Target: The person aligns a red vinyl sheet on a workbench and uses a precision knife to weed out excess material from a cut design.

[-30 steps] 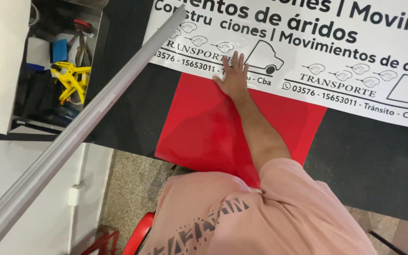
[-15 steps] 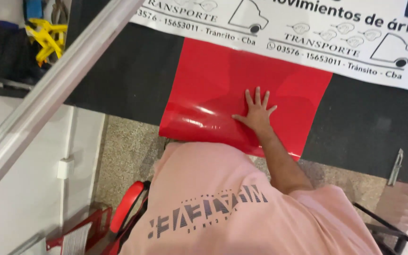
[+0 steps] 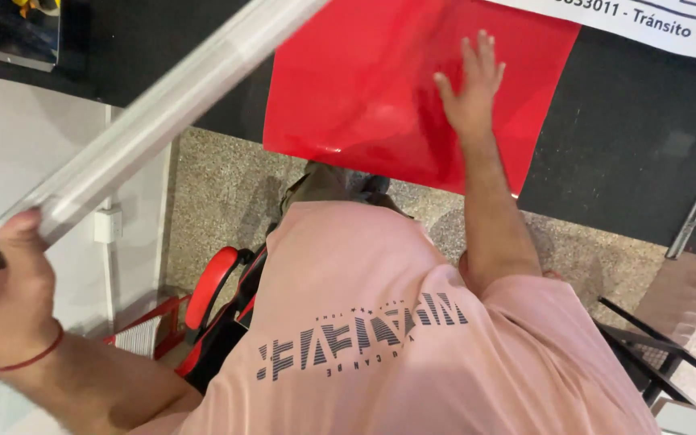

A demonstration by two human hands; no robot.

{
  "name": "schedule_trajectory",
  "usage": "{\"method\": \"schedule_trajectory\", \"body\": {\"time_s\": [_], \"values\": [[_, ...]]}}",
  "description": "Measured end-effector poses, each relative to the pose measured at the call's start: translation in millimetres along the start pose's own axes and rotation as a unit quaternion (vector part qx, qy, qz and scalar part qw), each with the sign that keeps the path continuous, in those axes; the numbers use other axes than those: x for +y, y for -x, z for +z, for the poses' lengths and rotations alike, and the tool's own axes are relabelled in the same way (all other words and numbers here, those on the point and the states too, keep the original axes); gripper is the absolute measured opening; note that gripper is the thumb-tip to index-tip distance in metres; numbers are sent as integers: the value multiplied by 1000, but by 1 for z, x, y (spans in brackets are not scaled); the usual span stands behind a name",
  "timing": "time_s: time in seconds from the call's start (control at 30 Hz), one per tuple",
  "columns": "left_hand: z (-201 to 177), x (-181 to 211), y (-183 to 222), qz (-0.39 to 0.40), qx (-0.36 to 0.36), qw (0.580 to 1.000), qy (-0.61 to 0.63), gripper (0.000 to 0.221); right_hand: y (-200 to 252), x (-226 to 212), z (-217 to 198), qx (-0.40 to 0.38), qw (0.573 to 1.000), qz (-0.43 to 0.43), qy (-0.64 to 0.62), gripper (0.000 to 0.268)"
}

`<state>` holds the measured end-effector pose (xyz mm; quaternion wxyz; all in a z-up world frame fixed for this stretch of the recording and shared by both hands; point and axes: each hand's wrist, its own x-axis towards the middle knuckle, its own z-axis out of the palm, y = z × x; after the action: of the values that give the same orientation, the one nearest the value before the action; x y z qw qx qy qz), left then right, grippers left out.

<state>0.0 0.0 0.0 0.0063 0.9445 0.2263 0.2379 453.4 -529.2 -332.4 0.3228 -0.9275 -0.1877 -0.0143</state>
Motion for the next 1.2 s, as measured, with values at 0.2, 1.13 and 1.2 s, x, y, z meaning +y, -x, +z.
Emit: {"method": "schedule_trajectory", "body": {"time_s": [0.2,1.13,1.2], "values": [[89,109,-64,137,-38,985,-94,82,79,-34,-140,210,970,-123,22,82],[502,135,-87,248,-256,924,138,66,115,70,-84,-115,987,26,111,29],[491,135,-85,243,-256,925,139,64,117,80,-78,-110,986,17,123,26]]}}
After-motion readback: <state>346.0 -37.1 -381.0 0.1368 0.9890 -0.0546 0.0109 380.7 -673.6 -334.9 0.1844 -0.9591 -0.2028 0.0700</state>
